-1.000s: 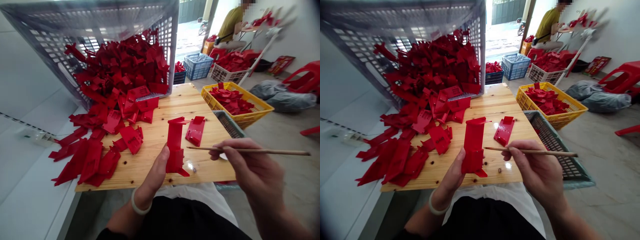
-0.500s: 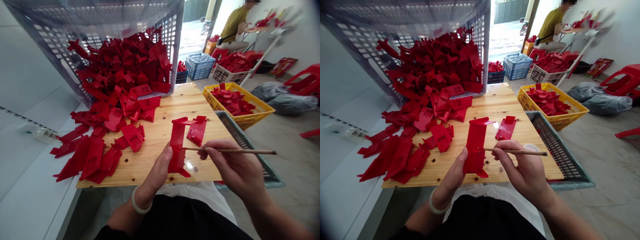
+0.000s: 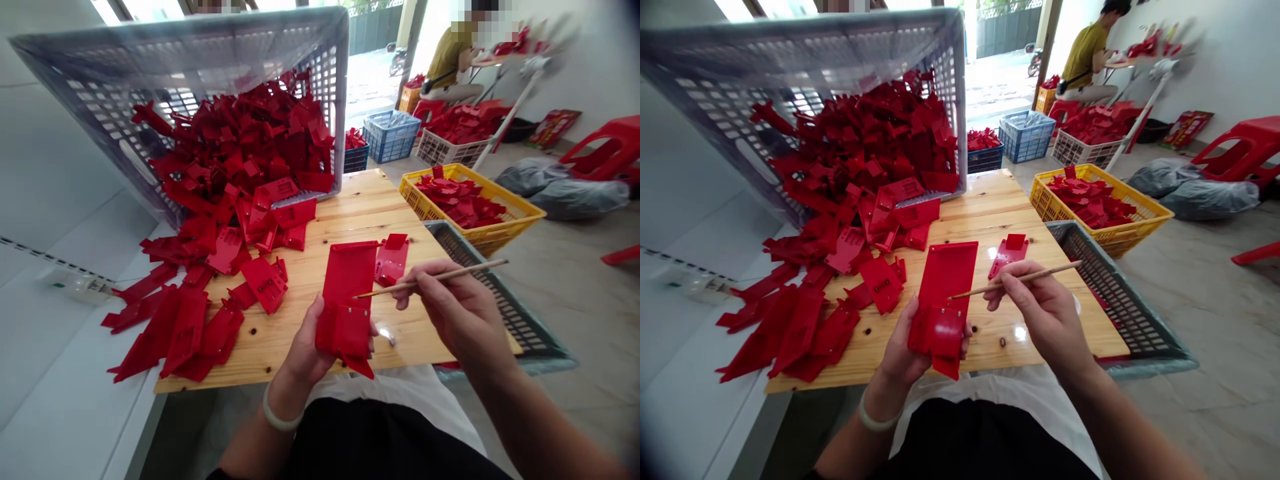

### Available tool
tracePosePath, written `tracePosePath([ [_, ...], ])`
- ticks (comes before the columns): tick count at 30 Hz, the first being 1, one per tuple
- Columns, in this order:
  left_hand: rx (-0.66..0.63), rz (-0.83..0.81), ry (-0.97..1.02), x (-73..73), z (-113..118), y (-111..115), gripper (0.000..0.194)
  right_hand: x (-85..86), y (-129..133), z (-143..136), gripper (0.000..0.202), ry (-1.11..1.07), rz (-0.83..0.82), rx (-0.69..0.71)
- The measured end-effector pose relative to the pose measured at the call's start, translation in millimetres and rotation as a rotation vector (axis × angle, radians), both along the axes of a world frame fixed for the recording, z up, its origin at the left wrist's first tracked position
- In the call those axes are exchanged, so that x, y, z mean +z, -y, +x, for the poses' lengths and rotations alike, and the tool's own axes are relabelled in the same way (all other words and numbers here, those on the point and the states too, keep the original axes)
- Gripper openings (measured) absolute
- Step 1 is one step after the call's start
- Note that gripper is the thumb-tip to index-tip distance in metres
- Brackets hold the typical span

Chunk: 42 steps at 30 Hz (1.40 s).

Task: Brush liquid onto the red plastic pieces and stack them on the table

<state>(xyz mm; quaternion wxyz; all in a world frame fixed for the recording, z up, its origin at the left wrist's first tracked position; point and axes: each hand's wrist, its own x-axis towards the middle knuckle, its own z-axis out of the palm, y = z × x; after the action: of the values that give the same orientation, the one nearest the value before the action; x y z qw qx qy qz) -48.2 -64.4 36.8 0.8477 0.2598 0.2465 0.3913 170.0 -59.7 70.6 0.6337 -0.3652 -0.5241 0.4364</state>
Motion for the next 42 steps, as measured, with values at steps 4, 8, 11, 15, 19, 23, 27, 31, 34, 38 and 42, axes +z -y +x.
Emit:
tracePosePath([
  [4, -0.017, 0.008, 0.029, 0.6, -2, 0, 0.075, -6.9, -2, 1, 0.013, -0.049, -0.024, 0.047],
  [8, -0.032, 0.014, 0.019, 1.6, -3, -1, 0.075, -8.7, 1, 3, 0.011, -0.070, -0.025, 0.068],
  [11, -0.037, -0.001, 0.050, 1.6, -3, -3, 0.075, -9.5, 4, 3, 0.010, -0.081, -0.035, 0.060],
  [15, -0.097, -0.017, 0.080, 2.2, -4, -4, 0.075, -10.2, 4, -1, 0.008, -0.107, -0.031, 0.061],
  [19, -0.102, -0.036, 0.078, 2.6, -4, -4, 0.079, -8.1, -1, -5, 0.008, -0.133, -0.019, 0.048],
  [23, -0.112, -0.027, 0.079, 2.0, -4, -4, 0.080, -4.8, -3, -7, 0.008, -0.136, -0.001, 0.041],
  [27, -0.116, -0.021, 0.079, 1.4, -4, -4, 0.079, -3.9, 0, -6, 0.009, -0.108, -0.013, 0.044],
  [31, -0.105, -0.030, 0.087, 0.6, -4, -4, 0.076, -3.6, 4, -4, 0.011, -0.090, -0.013, 0.052],
  [34, -0.112, -0.039, 0.086, 0.7, -3, -4, 0.075, -3.4, 3, -3, 0.011, -0.093, -0.012, 0.031],
  [38, -0.107, -0.039, 0.089, 1.9, -2, -3, 0.073, -3.2, 0, -6, 0.011, -0.115, -0.011, 0.016],
  [42, -0.108, -0.042, 0.060, -0.3, -4, -4, 0.077, -4.6, 1, -4, 0.012, -0.081, -0.019, 0.025],
])
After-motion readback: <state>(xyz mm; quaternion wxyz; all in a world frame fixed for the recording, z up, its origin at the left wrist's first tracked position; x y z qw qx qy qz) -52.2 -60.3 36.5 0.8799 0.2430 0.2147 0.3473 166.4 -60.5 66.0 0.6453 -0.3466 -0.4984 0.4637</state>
